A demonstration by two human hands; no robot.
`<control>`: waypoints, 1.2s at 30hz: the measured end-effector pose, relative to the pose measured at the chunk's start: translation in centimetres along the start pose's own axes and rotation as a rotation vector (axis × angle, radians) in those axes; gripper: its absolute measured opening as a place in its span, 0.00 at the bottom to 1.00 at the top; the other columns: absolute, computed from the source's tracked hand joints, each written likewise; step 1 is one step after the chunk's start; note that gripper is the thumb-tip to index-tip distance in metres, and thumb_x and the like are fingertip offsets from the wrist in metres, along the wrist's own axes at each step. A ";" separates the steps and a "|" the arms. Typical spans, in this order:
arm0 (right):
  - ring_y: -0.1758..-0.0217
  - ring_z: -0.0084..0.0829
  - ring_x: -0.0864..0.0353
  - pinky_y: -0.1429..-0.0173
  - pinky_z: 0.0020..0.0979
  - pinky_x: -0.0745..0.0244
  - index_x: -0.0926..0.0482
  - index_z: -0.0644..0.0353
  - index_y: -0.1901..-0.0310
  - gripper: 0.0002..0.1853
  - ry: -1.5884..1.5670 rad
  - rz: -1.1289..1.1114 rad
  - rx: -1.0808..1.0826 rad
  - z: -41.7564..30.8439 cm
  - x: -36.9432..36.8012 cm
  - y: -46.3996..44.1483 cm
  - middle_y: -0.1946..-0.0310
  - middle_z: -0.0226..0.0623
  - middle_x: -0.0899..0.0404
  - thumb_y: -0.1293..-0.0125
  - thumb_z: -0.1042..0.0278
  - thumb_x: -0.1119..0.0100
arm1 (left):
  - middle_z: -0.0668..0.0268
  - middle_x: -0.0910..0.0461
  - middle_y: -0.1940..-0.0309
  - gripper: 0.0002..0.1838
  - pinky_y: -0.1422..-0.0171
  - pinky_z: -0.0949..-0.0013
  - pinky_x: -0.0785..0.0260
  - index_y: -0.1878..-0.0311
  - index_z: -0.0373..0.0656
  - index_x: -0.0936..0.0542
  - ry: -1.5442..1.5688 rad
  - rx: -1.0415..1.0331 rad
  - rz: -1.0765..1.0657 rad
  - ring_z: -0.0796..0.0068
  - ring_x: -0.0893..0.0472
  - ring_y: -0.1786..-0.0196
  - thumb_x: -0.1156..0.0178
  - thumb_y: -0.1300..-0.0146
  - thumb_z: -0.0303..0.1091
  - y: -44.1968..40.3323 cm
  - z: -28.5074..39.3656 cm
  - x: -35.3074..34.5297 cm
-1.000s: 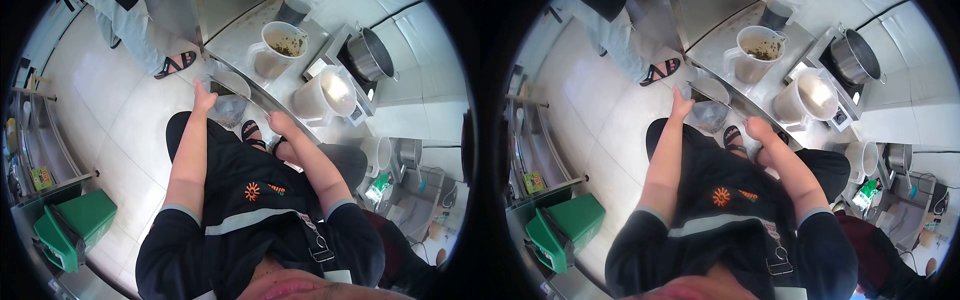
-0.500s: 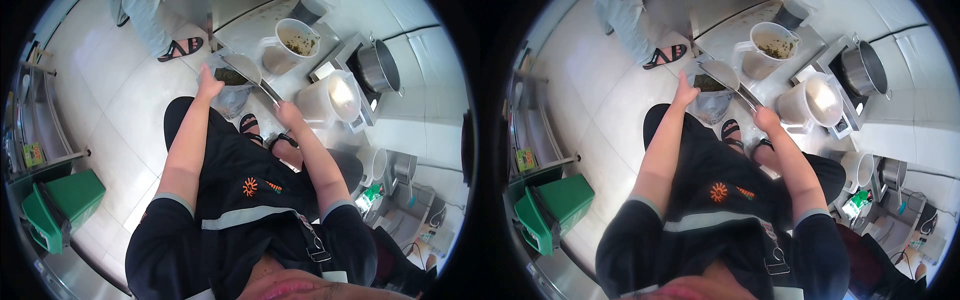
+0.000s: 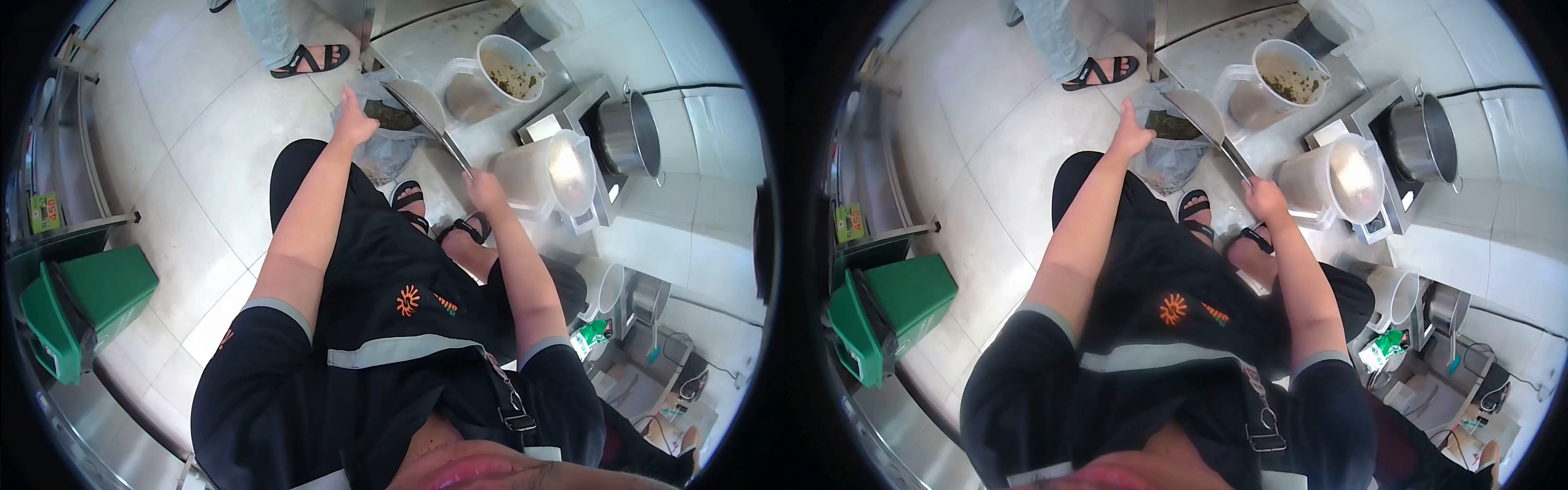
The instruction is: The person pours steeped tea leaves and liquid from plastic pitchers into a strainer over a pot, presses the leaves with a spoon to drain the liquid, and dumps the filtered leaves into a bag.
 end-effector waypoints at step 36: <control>0.81 0.17 0.35 0.76 0.22 0.36 0.22 0.66 0.53 0.17 -1.228 -0.179 -0.327 -1.0 -0.6 23.2 0.81 0.26 0.32 0.24 0.59 0.55 | 0.50 0.18 0.60 0.11 0.49 0.47 0.28 0.51 0.44 0.27 -0.805 -0.356 -0.257 0.47 0.19 0.53 0.50 0.32 0.37 -7.4 5.7 -4.0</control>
Point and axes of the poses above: each hand's wrist, its own y-axis away from the middle knuckle, its own x-axis out of the back of the hand, z = x × y, the point moved 7 cm from there along -y, towards the middle knuckle
